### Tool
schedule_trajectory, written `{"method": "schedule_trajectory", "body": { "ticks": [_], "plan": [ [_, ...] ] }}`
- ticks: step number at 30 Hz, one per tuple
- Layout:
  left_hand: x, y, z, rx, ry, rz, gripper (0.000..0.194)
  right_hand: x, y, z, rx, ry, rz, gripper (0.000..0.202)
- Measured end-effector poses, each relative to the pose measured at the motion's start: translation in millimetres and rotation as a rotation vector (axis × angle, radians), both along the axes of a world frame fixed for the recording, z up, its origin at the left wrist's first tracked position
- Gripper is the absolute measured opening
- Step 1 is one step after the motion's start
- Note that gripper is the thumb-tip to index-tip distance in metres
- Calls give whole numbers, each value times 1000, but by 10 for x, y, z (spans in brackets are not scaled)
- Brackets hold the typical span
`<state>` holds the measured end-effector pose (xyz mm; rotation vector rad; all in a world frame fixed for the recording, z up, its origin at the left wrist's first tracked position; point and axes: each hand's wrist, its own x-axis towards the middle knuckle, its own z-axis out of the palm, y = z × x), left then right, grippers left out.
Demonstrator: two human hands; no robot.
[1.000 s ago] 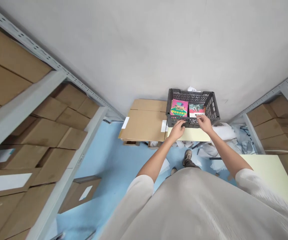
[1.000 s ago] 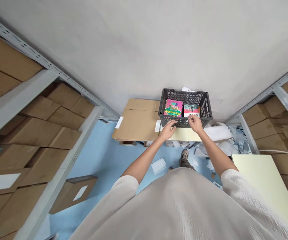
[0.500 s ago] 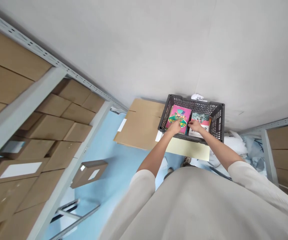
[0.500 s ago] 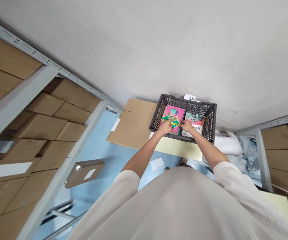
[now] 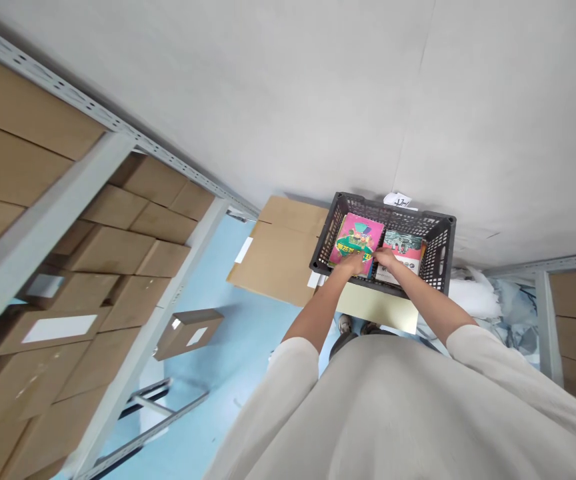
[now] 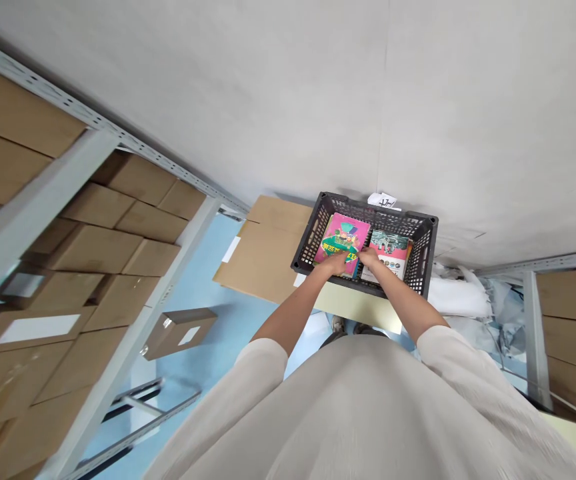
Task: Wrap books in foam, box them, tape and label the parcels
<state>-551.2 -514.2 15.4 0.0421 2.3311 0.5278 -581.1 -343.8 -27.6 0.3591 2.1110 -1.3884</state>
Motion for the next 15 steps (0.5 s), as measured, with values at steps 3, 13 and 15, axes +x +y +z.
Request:
{"method": "schedule_trajectory", "body": {
  "ticks": [3,13,15],
  "plan": [
    [-3,-12,21,9,-17,-47,74,-8,2,-28,87,-26,-40,23],
    [7,-113,164,202,214,-54,64,35,133,156,204,223,-131,19],
    [13,-119,227,276,305,-86,62,96,212,255,178,262,-106,20]
  ]
}}
